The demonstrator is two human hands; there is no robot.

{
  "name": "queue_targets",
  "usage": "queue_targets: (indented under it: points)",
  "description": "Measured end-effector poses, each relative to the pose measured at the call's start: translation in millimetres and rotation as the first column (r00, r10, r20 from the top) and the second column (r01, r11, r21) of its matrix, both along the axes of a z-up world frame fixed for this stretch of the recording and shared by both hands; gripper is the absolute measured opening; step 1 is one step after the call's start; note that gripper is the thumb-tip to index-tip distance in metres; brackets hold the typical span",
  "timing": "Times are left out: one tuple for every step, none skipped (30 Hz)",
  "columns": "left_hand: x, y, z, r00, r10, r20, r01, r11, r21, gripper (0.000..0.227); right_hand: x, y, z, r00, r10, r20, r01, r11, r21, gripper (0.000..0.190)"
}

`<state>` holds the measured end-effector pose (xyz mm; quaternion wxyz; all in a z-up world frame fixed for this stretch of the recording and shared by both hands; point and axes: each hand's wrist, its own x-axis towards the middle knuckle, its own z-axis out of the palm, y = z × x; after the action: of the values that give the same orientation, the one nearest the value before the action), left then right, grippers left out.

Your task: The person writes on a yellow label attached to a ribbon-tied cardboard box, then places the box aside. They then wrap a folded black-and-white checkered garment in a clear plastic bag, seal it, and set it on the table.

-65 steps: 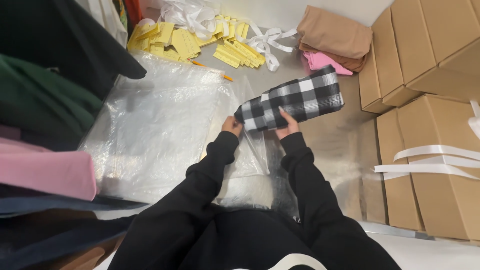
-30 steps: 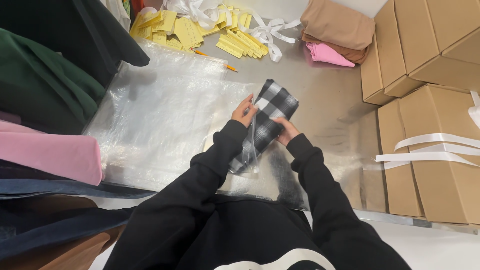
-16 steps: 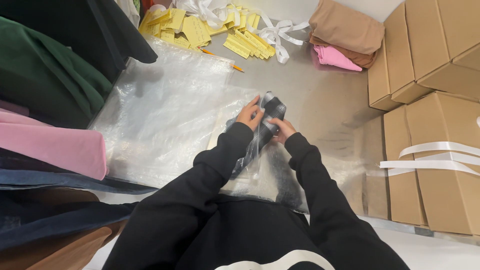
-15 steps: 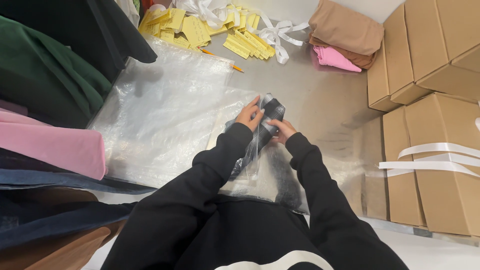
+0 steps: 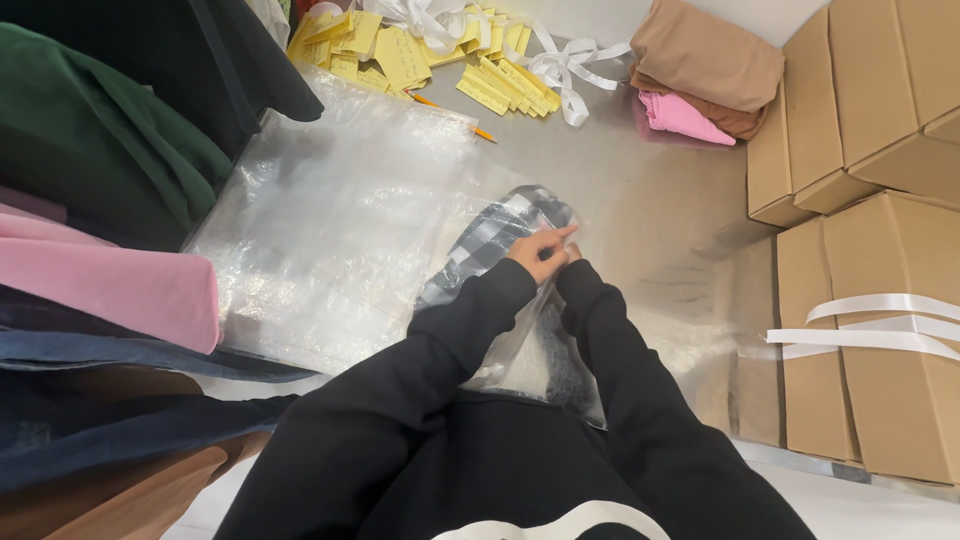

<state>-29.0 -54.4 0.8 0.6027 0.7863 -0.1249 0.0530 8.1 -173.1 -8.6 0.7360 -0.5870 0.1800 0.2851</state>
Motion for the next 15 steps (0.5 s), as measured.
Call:
queue_targets:
  points:
    - [-2, 3, 3, 1.000, -0.001, 0.000, 0.001, 1.000, 0.000, 0.023, -1, 0, 1, 1.000, -0.001, 0.000, 0.001, 1.000, 0.000, 0.042]
    - [-5, 6, 5, 0.998, 0.016, -0.060, -0.017, 1.000, -0.022, 0.020, -3, 0, 1, 0.998, -0.052, -0.023, 0.053, 0.997, 0.057, 0.039]
    - [-9, 10, 7, 0.992, 0.034, -0.122, -0.039, 0.998, -0.042, 0.018, -5, 1, 1, 0.994, -0.098, -0.052, 0.103, 0.988, 0.113, 0.036]
    - [-13, 14, 13, 0.992, 0.035, -0.124, -0.040, 0.998, -0.041, 0.018, -8, 3, 0, 0.994, -0.097, -0.054, 0.102, 0.988, 0.114, 0.036]
    - [-20, 19, 19, 0.985, 0.125, -0.121, -0.130, 0.991, -0.029, 0.016, -12, 6, -1, 0.987, -0.135, -0.089, 0.149, 0.975, 0.168, 0.033]
    - [-26, 25, 24, 0.970, 0.215, -0.117, -0.219, 0.976, -0.018, 0.016, -16, 9, -2, 0.977, -0.172, -0.126, 0.196, 0.956, 0.219, 0.031]
    - [-25, 30, 13, 0.967, 0.224, -0.121, -0.227, 0.974, -0.016, 0.016, -19, 11, -1, 0.978, -0.163, -0.130, 0.188, 0.957, 0.219, 0.031]
    - [-24, 35, 1, 0.960, 0.277, -0.050, -0.275, 0.961, 0.043, 0.014, -21, 12, 1, 0.990, -0.097, -0.098, 0.119, 0.961, 0.251, 0.028]
    - [-21, 39, -9, 0.947, 0.320, 0.028, -0.321, 0.942, 0.096, 0.016, -22, 12, 4, 0.998, -0.035, -0.060, 0.051, 0.959, 0.280, 0.025]
    - [-20, 42, -16, 0.946, 0.324, 0.028, -0.325, 0.941, 0.096, 0.016, -28, 22, 11, 0.998, -0.031, -0.060, 0.046, 0.959, 0.280, 0.025]
    - [-19, 42, -23, 0.954, 0.292, 0.072, -0.300, 0.940, 0.164, 0.023, -35, 30, 17, 0.991, -0.110, -0.082, 0.131, 0.940, 0.317, 0.026]
    - [-18, 42, -30, 0.960, 0.257, 0.115, -0.278, 0.932, 0.232, 0.032, -41, 38, 23, 0.976, -0.188, -0.106, 0.213, 0.912, 0.351, 0.027]
    - [-22, 40, -21, 0.960, 0.255, 0.117, -0.276, 0.933, 0.230, 0.032, -47, 22, 31, 0.976, -0.190, -0.103, 0.214, 0.912, 0.350, 0.027]
    - [-26, 37, -11, 0.965, 0.195, 0.176, -0.248, 0.896, 0.368, 0.032, -48, 22, 38, 0.973, -0.204, -0.107, 0.229, 0.905, 0.357, 0.027]
    - [-31, 35, -2, 0.966, 0.124, 0.226, -0.224, 0.837, 0.500, 0.032, -53, 32, 46, 0.969, -0.220, -0.112, 0.246, 0.898, 0.366, 0.028]
